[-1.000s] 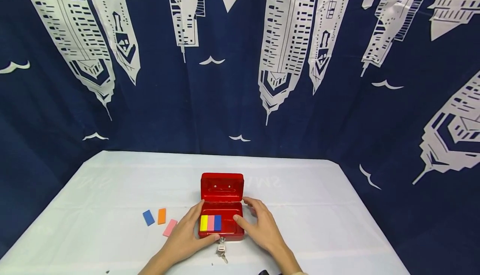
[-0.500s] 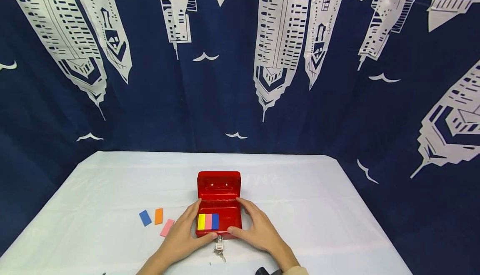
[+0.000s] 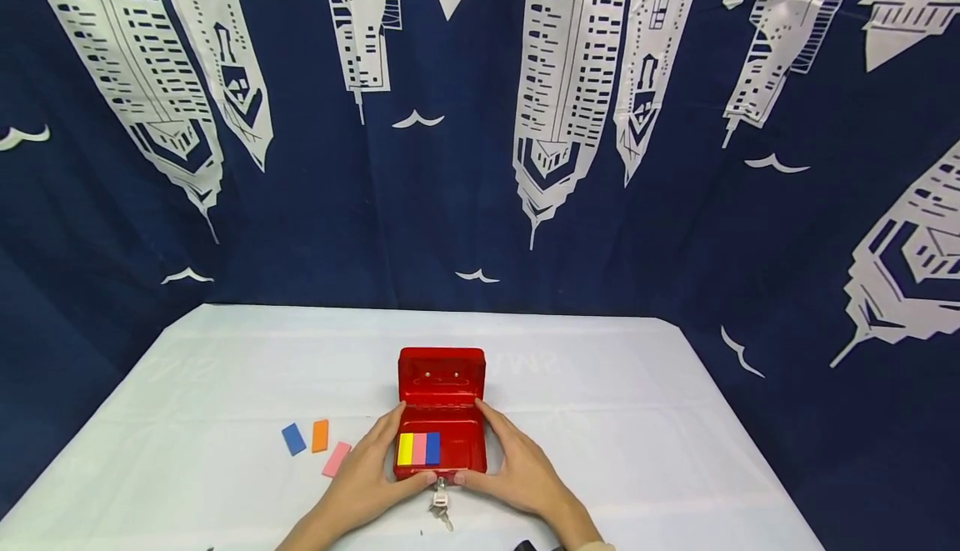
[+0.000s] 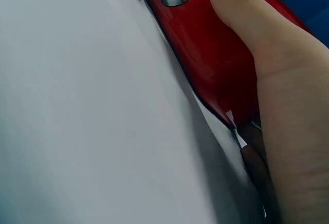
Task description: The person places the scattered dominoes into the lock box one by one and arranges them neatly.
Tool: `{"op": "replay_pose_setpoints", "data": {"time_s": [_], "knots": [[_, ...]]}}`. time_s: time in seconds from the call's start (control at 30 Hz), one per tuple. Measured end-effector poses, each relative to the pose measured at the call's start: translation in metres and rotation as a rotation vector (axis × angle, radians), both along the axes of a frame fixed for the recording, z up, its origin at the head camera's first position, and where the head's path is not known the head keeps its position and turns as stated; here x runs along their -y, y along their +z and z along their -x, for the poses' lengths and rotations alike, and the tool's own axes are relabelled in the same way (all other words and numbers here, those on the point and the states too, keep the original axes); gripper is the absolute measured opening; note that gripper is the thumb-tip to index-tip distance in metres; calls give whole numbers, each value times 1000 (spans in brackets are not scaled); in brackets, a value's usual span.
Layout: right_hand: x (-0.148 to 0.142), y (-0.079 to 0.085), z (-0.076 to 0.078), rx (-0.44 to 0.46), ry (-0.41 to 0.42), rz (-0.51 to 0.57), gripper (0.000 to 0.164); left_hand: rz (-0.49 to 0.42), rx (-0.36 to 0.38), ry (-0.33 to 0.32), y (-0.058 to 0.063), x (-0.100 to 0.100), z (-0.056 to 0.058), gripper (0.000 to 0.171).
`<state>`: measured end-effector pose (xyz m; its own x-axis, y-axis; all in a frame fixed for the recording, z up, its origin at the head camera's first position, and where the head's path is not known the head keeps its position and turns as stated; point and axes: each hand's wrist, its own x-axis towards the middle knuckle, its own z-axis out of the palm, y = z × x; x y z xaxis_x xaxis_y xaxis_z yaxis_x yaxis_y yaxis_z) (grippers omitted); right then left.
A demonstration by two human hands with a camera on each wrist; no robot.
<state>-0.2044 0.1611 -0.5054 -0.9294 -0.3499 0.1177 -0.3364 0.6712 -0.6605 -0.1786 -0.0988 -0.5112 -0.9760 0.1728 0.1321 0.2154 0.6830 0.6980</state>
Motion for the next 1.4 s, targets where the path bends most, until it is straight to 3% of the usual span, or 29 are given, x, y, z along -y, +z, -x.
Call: {"op": "replay_pose_setpoints", "data": {"time_s": [1.4], "knots": [[2, 1, 0, -8, -5, 53, 98, 3, 3, -5, 3, 1, -2, 116]]}}
